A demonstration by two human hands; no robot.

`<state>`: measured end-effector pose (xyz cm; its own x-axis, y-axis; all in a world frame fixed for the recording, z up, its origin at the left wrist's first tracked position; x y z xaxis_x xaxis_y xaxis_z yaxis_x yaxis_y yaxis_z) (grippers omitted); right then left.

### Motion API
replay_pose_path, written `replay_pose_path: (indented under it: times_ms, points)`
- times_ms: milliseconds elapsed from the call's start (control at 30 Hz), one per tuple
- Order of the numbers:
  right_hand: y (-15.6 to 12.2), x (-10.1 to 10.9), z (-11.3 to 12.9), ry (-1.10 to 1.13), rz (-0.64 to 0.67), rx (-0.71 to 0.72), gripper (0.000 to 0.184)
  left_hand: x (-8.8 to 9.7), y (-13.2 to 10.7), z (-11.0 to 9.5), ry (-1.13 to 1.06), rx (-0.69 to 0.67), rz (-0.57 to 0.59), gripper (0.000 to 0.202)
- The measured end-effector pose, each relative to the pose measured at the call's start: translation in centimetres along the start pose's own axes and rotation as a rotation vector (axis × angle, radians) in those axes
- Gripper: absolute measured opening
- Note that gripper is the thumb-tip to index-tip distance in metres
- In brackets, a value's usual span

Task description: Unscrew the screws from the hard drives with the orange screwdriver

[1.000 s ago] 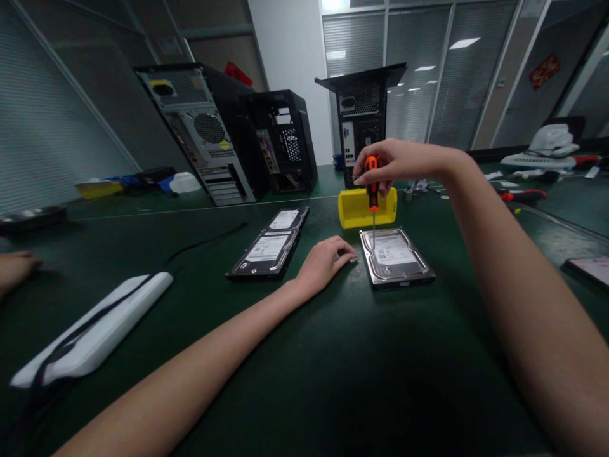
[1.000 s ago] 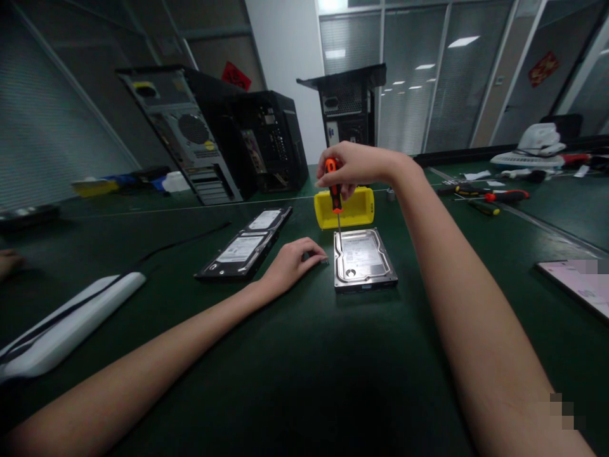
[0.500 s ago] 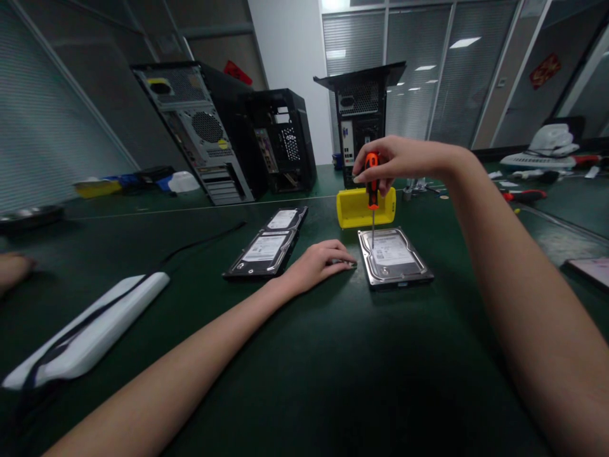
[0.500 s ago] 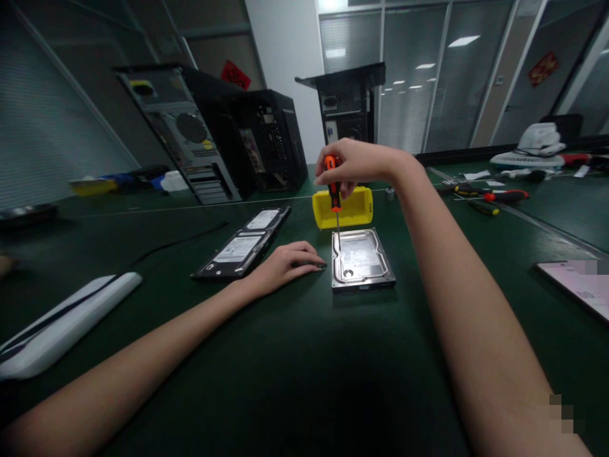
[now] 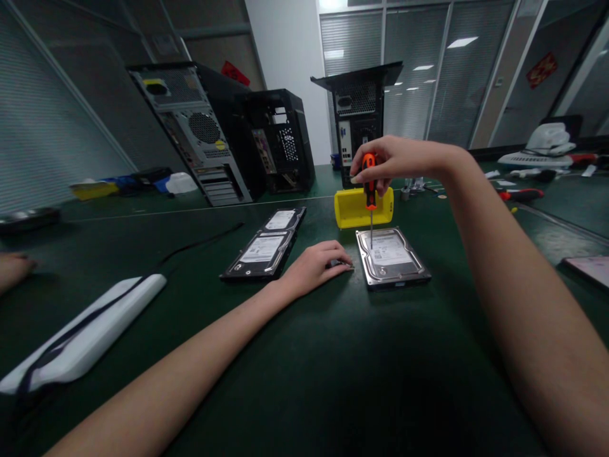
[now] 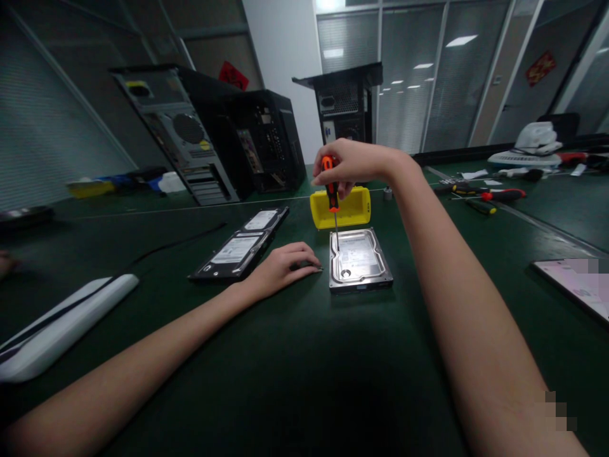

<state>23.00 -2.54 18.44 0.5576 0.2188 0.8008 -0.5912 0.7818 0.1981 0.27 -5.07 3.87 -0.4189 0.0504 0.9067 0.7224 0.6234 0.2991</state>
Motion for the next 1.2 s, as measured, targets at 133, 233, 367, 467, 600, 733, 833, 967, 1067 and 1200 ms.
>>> replay_pose_path:
  times_ms: [133,233,367,467,600,733,833,967,1067,1200]
  points:
    - [0.1,0.1,0.1,-0.001,0.016,-0.004,0.039,0.0,-0.1,0.0,0.009,0.0,-0.011,0.02]
    - [0.1,0.0,0.0,0.003,0.005,0.003,0.038,-0.1,-0.1,-0.1,0.005,0.006,-0.055,0.02]
    - [0.1,-0.2,0.0,0.006,-0.009,0.001,0.036,-0.3,0.4,-0.7,0.027,0.041,-0.215,0.02]
    - [0.2,-0.3,0.2,0.005,-0.006,-0.001,0.035,-1.0,1.0,-1.3,0.052,0.02,-0.264,0.02]
    - [0.3,-0.3,0.2,0.014,-0.002,0.0,0.035,-1.6,1.4,-1.5,0.09,-0.004,-0.246,0.021]
    - [0.4,-0.3,0.1,0.019,0.016,0.001,0.036,-1.6,1.4,-1.5,0.139,0.009,-0.243,0.022]
    - [0.4,-0.3,0.1,0.016,0.022,-0.001,0.037,-1.5,1.4,-1.6,0.18,0.004,-0.24,0.023]
    - [0.4,-0.5,0.3,0.015,0.019,-0.004,0.036,-1.4,1.4,-1.7,0.203,-0.009,-0.24,0.024]
    - [0.4,-0.6,0.4,0.008,0.023,-0.004,0.036,-1.5,1.3,-1.6,0.199,-0.016,-0.234,0.025]
    - [0.6,-0.6,0.3,-0.012,0.032,0.011,0.038,-1.6,1.2,-1.6,0.176,-0.006,-0.256,0.025]
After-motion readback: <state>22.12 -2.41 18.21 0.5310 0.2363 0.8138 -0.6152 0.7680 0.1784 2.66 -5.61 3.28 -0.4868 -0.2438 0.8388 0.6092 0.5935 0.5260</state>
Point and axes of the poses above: each hand's wrist, its own y-axis towards the middle knuckle, its own x-axis out of the back of the hand, z = x × y, the point moved 1 cm from there along y, towards the middle knuckle, and after that the axes turned 4 degrees about x, right-handed, at the moved point
